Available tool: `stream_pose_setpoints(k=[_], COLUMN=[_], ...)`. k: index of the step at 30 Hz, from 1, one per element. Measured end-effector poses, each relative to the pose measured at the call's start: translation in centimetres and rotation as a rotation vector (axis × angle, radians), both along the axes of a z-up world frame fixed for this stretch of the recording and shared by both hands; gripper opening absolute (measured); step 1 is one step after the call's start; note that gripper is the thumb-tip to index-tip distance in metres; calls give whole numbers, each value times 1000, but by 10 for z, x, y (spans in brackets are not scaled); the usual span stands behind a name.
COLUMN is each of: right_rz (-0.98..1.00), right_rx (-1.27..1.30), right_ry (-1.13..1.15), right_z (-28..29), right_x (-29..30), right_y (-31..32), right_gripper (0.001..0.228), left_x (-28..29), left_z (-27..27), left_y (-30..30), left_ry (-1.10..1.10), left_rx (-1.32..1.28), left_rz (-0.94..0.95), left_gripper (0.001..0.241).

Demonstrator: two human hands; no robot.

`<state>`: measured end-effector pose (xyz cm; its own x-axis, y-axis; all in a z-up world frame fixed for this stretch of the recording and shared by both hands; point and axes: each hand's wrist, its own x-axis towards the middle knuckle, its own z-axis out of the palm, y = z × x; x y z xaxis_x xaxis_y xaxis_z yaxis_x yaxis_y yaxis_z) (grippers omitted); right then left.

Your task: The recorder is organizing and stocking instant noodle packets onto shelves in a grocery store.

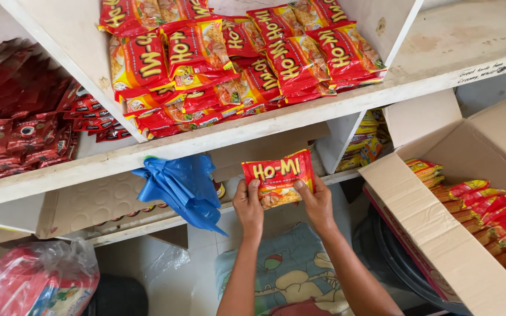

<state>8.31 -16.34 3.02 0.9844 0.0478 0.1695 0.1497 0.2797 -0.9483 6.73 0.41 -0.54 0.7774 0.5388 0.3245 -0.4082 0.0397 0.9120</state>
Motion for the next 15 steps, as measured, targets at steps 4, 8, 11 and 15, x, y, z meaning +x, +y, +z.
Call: stream_pose_setpoints(k=[4, 8, 11, 15], right_rz=[-24, -82, -85, -89], right_rx=[30, 110, 148, 165], right_ry=[79, 63, 47, 9], right_z=[7, 10, 4, -4], right_x=[-1, 6, 9, 8], right_y=[-3, -12, -13, -14], right_gripper=[34, 35, 34, 34], left_x=[-1, -21, -22, -15], left_z=[8, 58, 55, 21], left_y=[11, 19, 26, 39], left_ry=[17, 259, 266, 200], left_rx=[-305, -333, -300, -414], left_rz=[-208, -464, -532, -366], left_gripper=[15, 35, 48, 46])
